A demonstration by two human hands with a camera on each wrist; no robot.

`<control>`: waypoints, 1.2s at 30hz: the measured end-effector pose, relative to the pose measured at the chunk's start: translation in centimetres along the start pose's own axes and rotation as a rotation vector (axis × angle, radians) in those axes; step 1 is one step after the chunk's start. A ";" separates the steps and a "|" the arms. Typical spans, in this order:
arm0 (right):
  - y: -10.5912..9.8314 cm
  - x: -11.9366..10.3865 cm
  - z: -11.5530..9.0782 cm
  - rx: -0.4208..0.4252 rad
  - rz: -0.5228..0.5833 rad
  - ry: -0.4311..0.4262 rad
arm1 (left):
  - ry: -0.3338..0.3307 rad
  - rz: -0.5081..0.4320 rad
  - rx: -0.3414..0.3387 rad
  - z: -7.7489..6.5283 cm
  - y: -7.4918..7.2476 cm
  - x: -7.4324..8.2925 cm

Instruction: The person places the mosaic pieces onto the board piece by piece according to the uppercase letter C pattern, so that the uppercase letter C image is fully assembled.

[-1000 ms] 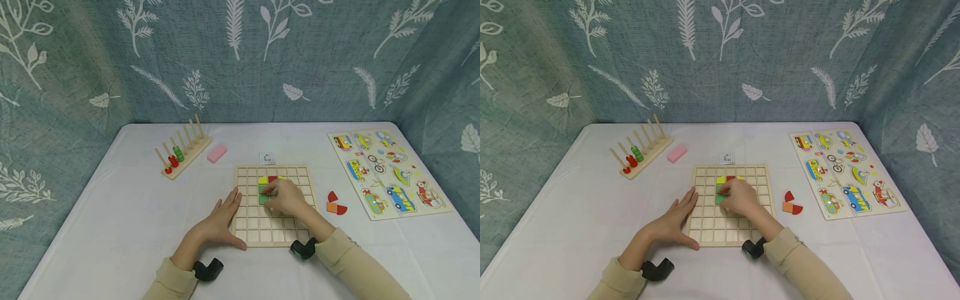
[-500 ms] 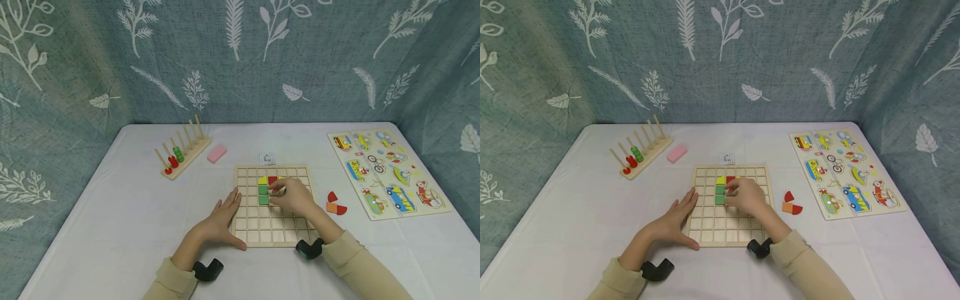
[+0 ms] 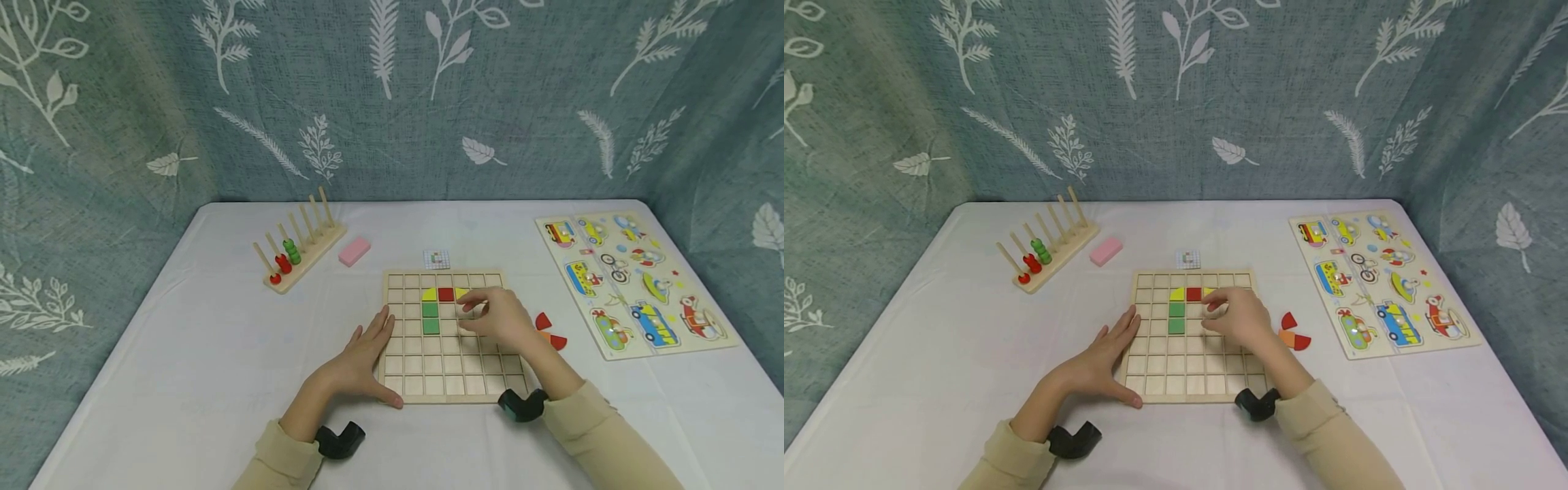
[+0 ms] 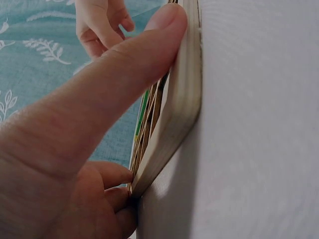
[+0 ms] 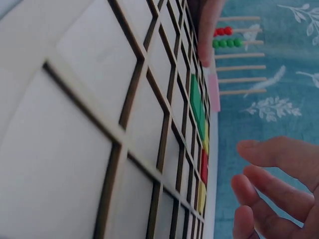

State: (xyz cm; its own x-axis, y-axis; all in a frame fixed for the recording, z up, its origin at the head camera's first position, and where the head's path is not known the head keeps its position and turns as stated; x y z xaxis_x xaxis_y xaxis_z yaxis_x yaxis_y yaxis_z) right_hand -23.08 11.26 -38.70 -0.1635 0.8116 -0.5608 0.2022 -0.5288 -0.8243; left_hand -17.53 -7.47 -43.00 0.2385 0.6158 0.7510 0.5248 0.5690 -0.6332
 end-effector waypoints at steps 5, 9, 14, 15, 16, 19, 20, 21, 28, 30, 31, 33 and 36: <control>-0.9 1.0 -0.3 0.018 0.011 0.021 | 0.000 0.002 0.000 0.0 0.0 0.0; -1.7 1.9 -0.6 0.028 0.011 0.037 | 0.001 0.003 0.001 0.0 0.0 0.1; -2.7 3.0 -1.2 0.038 0.006 0.053 | 0.003 0.011 -0.002 0.1 0.0 0.1; -2.9 3.3 -1.3 0.041 0.004 0.061 | 0.002 0.012 -0.003 0.1 0.0 0.1; -3.0 3.6 -1.4 0.043 0.004 0.068 | 0.000 0.013 -0.004 0.1 0.0 0.1; -3.4 4.7 -1.9 0.046 0.012 0.094 | -0.002 0.011 -0.002 0.1 0.0 0.1; -3.6 5.0 -2.0 0.051 0.010 0.101 | -0.003 0.010 -0.002 0.1 0.0 0.0; -3.8 5.4 -2.1 0.053 0.011 0.114 | -0.002 0.009 -0.001 0.1 0.0 0.0; -5.0 6.9 -2.8 0.103 -0.022 0.128 | 0.005 0.002 -0.002 0.0 0.0 0.0; -5.3 7.3 -3.0 0.114 -0.024 0.134 | 0.005 0.000 -0.003 0.0 0.0 0.0; -5.4 7.5 -3.1 0.117 -0.025 0.137 | 0.005 -0.002 -0.004 0.0 0.0 0.0; -5.5 8.0 -3.2 0.120 -0.028 0.152 | 0.004 -0.003 -0.005 0.0 0.0 0.1; -5.6 8.6 -3.3 0.117 -0.038 0.171 | 0.004 -0.003 -0.004 0.0 0.0 0.0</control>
State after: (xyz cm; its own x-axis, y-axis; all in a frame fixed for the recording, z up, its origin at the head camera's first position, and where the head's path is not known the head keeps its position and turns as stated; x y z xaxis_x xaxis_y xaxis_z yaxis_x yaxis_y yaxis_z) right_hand -22.40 22.02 -38.66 -0.0002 0.8565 -0.5162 0.0841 -0.5143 -0.8535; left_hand -17.50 -7.43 -42.98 0.2406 0.6117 0.7536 0.5286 0.5687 -0.6303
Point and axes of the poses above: each hand's wrist, its own z-axis towards the middle knuckle, its own y-axis out of the palm, x = y × z, the point moved 9 cm from there along z, towards the middle knuckle, and after that the axes turned 8 degrees about -z, right-handed, at the moved point
